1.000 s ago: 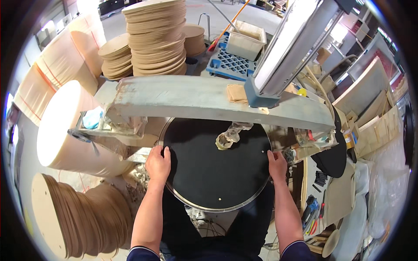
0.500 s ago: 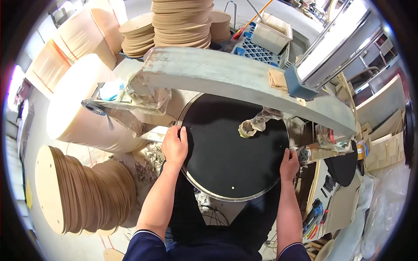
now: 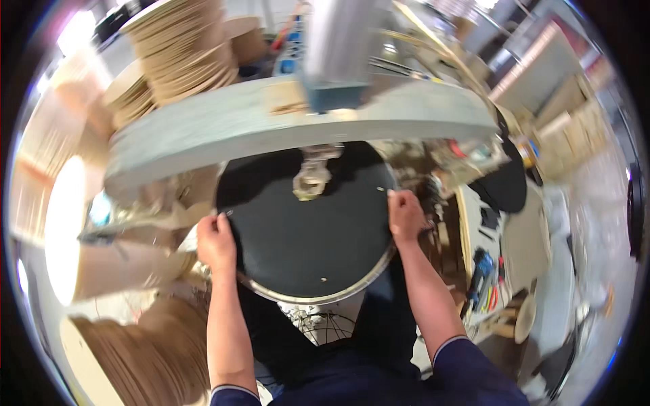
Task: Upholster a stool by attaching fabric to a wooden base using a pneumatic stapler and then stacking the finished stool seats.
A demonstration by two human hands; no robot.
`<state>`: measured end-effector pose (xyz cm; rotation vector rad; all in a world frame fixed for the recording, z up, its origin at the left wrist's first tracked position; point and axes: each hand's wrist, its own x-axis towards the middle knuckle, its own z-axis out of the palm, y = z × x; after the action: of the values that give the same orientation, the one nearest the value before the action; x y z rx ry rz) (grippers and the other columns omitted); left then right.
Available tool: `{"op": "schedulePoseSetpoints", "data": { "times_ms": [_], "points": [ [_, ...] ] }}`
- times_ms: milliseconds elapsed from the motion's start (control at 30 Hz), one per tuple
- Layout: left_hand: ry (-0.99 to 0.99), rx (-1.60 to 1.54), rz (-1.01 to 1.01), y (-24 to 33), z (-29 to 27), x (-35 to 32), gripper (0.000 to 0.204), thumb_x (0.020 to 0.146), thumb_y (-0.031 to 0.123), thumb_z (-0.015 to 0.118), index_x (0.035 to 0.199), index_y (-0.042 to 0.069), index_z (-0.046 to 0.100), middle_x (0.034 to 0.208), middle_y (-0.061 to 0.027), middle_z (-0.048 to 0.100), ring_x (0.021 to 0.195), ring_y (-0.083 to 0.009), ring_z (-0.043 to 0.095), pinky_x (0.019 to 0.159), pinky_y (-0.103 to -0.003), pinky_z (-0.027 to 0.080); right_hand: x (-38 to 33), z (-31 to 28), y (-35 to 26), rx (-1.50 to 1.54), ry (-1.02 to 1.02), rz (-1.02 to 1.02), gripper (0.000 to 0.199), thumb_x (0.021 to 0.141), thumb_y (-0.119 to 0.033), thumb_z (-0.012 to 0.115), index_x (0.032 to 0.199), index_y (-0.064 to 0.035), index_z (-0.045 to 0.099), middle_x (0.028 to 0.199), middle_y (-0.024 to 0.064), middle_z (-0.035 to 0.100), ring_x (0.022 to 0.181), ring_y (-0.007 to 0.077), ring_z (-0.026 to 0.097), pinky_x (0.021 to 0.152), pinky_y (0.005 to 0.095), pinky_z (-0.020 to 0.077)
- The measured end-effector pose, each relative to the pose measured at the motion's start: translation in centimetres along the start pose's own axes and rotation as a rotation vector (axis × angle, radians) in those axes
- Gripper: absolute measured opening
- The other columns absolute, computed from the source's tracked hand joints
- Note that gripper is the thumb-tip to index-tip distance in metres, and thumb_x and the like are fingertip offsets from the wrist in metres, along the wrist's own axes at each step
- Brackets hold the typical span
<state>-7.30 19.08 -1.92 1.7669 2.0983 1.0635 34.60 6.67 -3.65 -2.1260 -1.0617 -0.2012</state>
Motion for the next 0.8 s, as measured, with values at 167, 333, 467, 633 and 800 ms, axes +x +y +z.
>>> {"op": "schedulePoseSetpoints", "data": {
  "times_ms": [167,333,467,633,800],
  "points": [
    [0.011,0.023,0.073,0.0,0.4,0.0,0.023,0.1,0.028,0.074,0.095,0.006,0.069,0.094,-0.0092,0.071,0.085,-0.0309,0.07,0.079,-0.046,0.055,-0.2,-0.5,-0.9,0.04,0.009,0.098,0.027,0.098,-0.033,0.077,0.085,-0.012,0.065,0.084,0.0079,0.064,0.078,0.0337,0.066,0.07,0.0468,0.0519],
    [-0.01,0.071,0.053,0.1,0.5,-0.2,0.025,0.101,0.03,0.073,0.099,0.006,0.068,0.097,-0.0083,0.069,0.087,-0.0294,0.068,0.081,-0.046,0.054,-0.6,-0.9,-0.9,0.151,0.102,0.098,0.024,0.092,-0.024,0.084,0.084,-0.0113,0.065,0.082,0.0057,0.063,0.073,0.0283,0.065,0.065,0.0444,0.0514],
    [-0.024,0.09,0.018,-0.2,0.3,-0.1,0.025,0.102,0.031,0.072,0.1,0.006,0.069,0.099,-0.0089,0.07,0.087,-0.0289,0.069,0.081,-0.045,0.054,-0.8,-0.8,-1.1,0.206,0.112,0.095,0.023,0.09,-0.021,0.086,0.085,-0.0108,0.065,0.082,0.006,0.063,0.071,0.0287,0.065,0.065,0.0442,0.0526],
    [-0.016,0.095,0.012,-0.6,0.4,0.3,0.026,0.102,0.031,0.073,0.1,0.006,0.069,0.098,-0.0095,0.07,0.085,-0.0285,0.068,0.081,-0.044,0.054,-0.9,-0.6,-1.0,0.183,0.087,0.104,0.023,0.089,-0.021,0.086,0.086,-0.0113,0.065,0.083,0.0059,0.063,0.073,0.0291,0.065,0.066,0.0444,0.0533],
    [-0.017,0.074,0.004,-0.5,0.4,0.5,0.027,0.101,0.031,0.074,0.098,0.005,0.069,0.093,-0.0095,0.07,0.082,-0.0276,0.066,0.08,-0.044,0.054,-1.0,-0.4,-0.7,0.197,0.043,0.218,0.03,0.088,-0.026,0.086,0.106,-0.0117,0.066,0.098,0.0098,0.064,0.087,0.0344,0.067,0.077,0.0489,0.0552]
  ]
}}
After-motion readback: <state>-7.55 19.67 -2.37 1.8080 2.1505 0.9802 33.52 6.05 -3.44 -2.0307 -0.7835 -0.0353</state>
